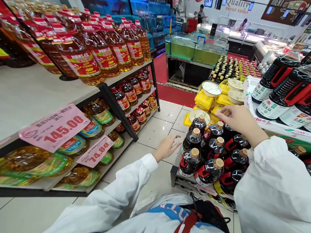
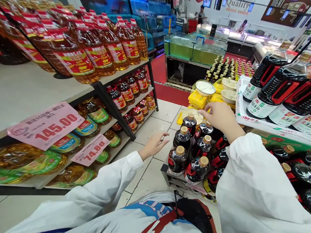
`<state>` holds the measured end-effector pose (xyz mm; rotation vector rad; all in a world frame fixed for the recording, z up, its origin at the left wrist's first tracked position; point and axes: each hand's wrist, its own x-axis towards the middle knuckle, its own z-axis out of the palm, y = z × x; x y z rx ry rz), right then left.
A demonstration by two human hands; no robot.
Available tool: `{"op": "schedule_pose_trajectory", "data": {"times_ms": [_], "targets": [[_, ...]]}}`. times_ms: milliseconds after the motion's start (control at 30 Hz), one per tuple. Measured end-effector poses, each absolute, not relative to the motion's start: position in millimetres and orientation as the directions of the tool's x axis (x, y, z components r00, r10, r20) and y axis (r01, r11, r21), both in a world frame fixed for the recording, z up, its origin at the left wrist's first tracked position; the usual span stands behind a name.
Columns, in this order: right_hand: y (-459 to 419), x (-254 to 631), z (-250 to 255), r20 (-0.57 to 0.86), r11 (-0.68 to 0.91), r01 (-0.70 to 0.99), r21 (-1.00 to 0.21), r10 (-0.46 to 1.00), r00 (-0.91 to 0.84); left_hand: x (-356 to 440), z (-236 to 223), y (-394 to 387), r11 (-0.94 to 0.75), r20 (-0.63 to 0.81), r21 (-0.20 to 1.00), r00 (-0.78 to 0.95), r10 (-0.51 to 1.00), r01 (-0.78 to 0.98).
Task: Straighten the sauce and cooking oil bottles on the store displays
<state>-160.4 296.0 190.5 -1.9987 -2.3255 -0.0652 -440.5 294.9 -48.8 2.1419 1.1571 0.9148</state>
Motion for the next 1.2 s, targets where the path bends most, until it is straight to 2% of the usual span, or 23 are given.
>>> {"op": "schedule_pose_trajectory", "data": {"times_ms": [100,167,233,333,433,567,667,800,933,1067,1200], "targets": [[298.4,-153.7,168.5,-0.056,-0.023,0.989,0.148,0.998,0.032,-419.3,-12.7,311.8,-0.571,0.427,0.699,0.388,0.817,0.431],[293.5,-157.1,141.9,-0.187,-0.070,0.975,0.211,0.976,0.111,-401.9,8.1,319.0,-0.647,0.504,0.651,0.411,0.760,0.398],[287.9,-160.8,118.2,-0.240,-0.071,0.970,0.233,0.962,0.128,-384.2,24.7,325.5,-0.721,0.550,0.588,0.472,0.689,0.368],[285.4,-159.4,100.3,-0.229,-0.058,0.973,0.223,0.967,0.110,-356.7,40.0,336.7,-0.808,0.520,0.520,0.647,0.557,0.278],[289.8,-150.2,98.0,-0.241,-0.028,0.982,0.185,0.968,0.073,-328.5,45.3,349.5,-0.846,0.426,0.498,0.797,0.429,0.189],[297.5,-133.1,98.5,-0.259,0.063,0.982,0.177,0.966,-0.015,-298.7,44.4,364.8,-0.849,0.286,0.494,0.888,0.361,0.187],[302.3,-119.7,101.3,-0.313,0.206,0.960,0.189,0.939,-0.139,-287.9,42.3,373.2,-0.846,0.209,0.488,0.913,0.350,0.212],[305.6,-108.2,109.4,-0.394,0.418,0.889,0.189,0.861,-0.322,-283.2,38.8,379.7,-0.852,0.147,0.479,0.938,0.315,0.212],[308.3,-107.0,109.8,-0.423,0.565,0.808,0.168,0.781,-0.459,-279.3,32.9,383.5,-0.841,0.111,0.486,0.937,0.331,0.239],[318.7,-105.0,103.7,-0.423,0.678,0.728,0.101,0.692,-0.585,-276.9,29.7,387.7,-0.826,0.064,0.483,0.929,0.365,0.291],[325.8,-97.1,106.6,-0.411,0.726,0.684,0.072,0.647,-0.643,-276.1,32.3,388.6,-0.819,0.014,0.460,0.920,0.393,0.343]]}}
